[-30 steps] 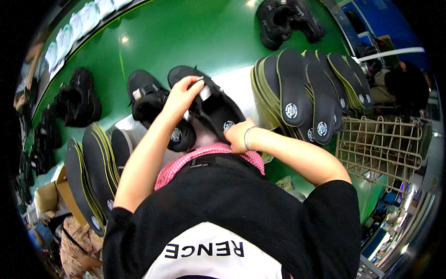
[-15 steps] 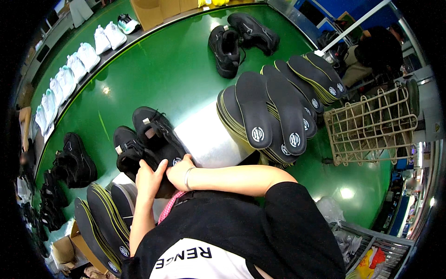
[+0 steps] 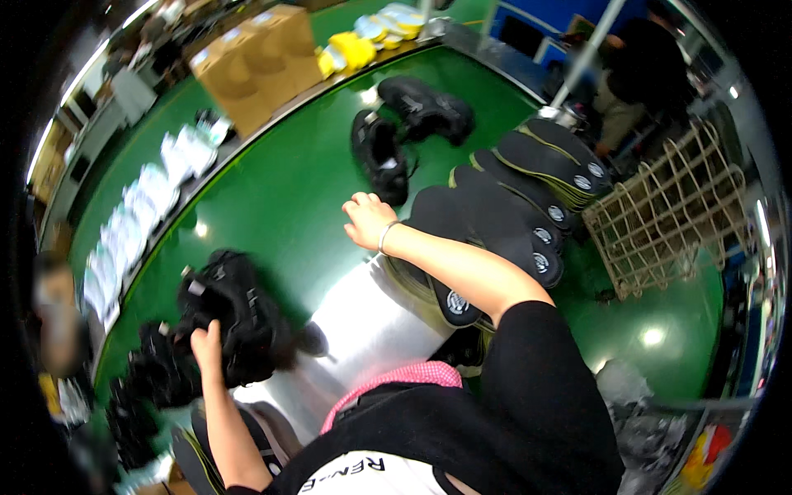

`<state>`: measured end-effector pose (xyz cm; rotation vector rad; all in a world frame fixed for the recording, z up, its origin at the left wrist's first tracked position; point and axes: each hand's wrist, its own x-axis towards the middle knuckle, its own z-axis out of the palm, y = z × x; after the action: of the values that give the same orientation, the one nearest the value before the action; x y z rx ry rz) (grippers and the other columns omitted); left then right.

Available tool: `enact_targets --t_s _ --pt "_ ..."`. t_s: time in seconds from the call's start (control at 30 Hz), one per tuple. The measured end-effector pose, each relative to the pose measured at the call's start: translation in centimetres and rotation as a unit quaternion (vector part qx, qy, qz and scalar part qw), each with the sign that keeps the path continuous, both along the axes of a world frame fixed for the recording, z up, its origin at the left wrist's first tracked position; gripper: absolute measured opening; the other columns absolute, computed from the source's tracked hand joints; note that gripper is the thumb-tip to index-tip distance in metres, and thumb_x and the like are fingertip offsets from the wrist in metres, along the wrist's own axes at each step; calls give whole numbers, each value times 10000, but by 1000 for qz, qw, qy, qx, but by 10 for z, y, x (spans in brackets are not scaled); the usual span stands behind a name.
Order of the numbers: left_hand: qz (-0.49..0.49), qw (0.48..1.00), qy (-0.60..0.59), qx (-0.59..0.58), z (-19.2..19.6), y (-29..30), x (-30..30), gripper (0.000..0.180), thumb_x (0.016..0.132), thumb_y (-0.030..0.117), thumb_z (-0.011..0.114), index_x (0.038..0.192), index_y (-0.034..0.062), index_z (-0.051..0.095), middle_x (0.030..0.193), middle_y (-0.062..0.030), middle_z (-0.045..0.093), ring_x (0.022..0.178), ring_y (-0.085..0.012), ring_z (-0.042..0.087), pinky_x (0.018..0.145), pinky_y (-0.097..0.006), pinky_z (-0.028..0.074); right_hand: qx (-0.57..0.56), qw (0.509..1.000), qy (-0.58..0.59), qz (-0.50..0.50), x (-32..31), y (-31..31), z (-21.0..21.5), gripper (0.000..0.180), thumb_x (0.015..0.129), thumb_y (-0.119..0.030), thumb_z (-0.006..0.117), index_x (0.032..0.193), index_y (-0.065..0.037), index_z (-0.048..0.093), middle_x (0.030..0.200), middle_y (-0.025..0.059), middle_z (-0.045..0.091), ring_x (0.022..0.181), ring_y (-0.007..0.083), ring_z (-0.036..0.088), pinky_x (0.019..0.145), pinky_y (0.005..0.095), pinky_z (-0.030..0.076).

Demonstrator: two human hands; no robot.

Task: The person inserts yellow insoles into black shoes one by one, presses them down to secure them inside, and places the completed shoes on a green conveyor belt. They then walk to a large bag, retrieve a stack of insoles, and return them to the work table.

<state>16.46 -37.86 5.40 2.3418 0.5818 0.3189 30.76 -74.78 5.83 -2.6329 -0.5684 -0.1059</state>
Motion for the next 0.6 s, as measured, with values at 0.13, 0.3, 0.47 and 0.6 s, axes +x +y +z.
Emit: enact_targets --t_s 0.13,0.3,0.47,0.6 --pt "0 999 -29 -18 -37 72 27 431 727 308 618 796 -111 543 769 -231 595 718 -302 584 684 -372 439 -88 983 15 -158 53 -18 2 409 663 -170 587 1044 -64 482 1138 165 403 1036 305 420 798 418 412" --pt "86 967 142 194 -30 16 20 505 760 364 543 1149 55 455 1121 -139 509 1018 -314 480 818 -412 382 -70 955 127 -260 84 -37 -13 590 660 -146 608 1205 -150 380 1280 199 276 1164 330 320 897 439 335" --pt "78 954 13 290 -25 -32 -6 456 770 281 524 1172 80 445 1252 -106 401 1144 -287 375 919 -443 270 -108 927 231 -276 110 -41 -46 540 749 -150 484 1251 -66 306 1216 198 373 1078 311 449 866 386 398" --pt "-78 967 -141 197 -18 -66 -16 404 761 143 559 1132 11 466 1177 -168 453 1076 -307 438 909 -387 319 -127 931 247 -238 114 9 -44 445 763 -210 446 1146 16 428 1118 180 500 1011 288 519 822 366 433"
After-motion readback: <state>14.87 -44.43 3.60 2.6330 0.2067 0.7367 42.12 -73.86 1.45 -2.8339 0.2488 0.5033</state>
